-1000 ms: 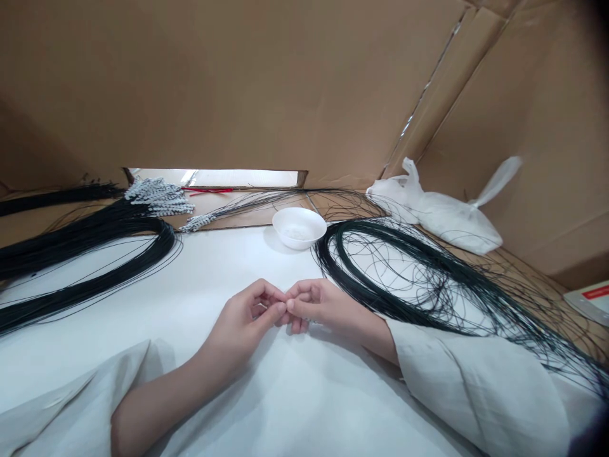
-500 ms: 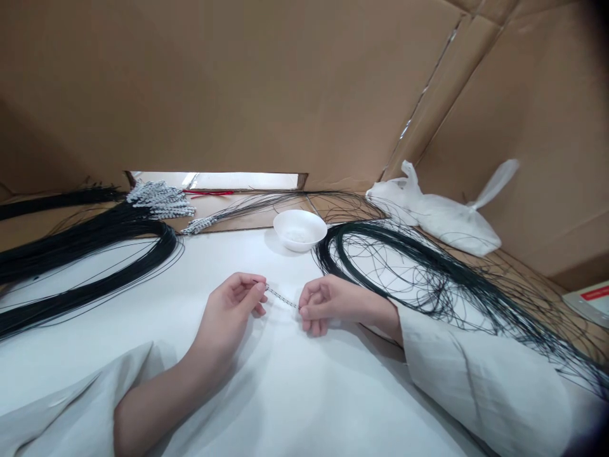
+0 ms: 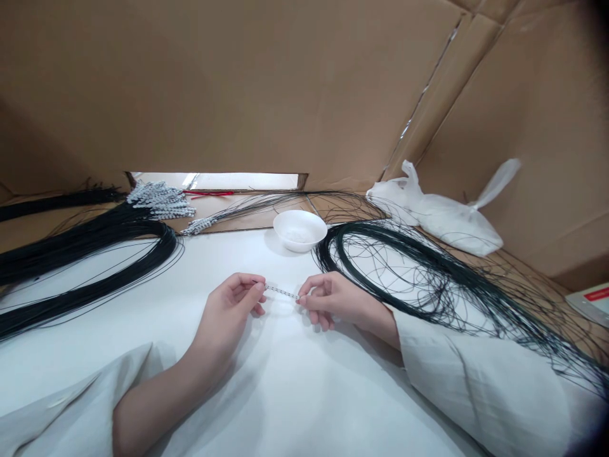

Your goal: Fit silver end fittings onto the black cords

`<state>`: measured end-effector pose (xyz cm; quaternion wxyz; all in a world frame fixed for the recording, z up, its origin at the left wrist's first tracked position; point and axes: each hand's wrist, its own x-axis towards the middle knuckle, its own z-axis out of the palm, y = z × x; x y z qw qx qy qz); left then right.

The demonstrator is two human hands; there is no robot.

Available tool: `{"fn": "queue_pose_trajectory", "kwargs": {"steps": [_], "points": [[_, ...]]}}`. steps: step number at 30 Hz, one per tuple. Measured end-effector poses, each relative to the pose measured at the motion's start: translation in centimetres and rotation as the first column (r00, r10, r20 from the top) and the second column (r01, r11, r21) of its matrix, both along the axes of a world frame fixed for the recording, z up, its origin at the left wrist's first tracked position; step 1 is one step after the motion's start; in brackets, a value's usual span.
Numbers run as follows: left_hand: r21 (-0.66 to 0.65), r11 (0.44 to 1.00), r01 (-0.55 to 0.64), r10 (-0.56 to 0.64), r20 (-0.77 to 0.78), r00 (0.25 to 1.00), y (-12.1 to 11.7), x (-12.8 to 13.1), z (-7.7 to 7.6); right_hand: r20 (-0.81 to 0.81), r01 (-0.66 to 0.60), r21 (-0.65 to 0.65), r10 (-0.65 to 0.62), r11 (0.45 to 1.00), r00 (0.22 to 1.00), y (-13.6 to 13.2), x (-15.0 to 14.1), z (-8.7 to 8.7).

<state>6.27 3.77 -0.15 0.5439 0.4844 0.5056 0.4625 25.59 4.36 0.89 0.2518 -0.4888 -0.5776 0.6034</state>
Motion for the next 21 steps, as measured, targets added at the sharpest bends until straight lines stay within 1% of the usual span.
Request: {"fn": "queue_pose_trajectory", "kwargs": {"steps": [3, 7, 9, 13, 21], "points": [[-0.002, 1.0, -0.003, 0.003, 0.008, 1.0, 0.08, -0.01, -0.08, 0.001, 0.021, 0.043, -0.021, 0.999, 1.0, -0.06, -0.09, -0.14], [-0.015, 1.0, -0.017, 0.018, 0.06, 0.998, 0.13, -0.04, -0.05, -0.032, 0.028, 0.159, -0.023, 0.987, 0.999, -0.22, -0.19, -0.4], [-0.015, 1.0, -0.014, 0.016, 0.094, 0.995, 0.15, -0.04, 0.0, -0.018, 0.028, 0.208, -0.025, 0.978, 1.0, -0.32, -0.24, -0.45], [-0.016, 1.0, 0.011, -0.009, 0.108, 0.994, 0.18, -0.01, 0.03, 0.028, 0.05, 0.202, -0.057, 0.978, 0.998, -0.44, -0.31, -0.48], [-0.03, 1.0, 0.0, 0.001, 0.043, 0.999, 0.16, 0.0, -0.06, 0.046, 0.092, 0.183, -0.102, 0.979, 0.994, -0.52, -0.53, -0.36]]}}
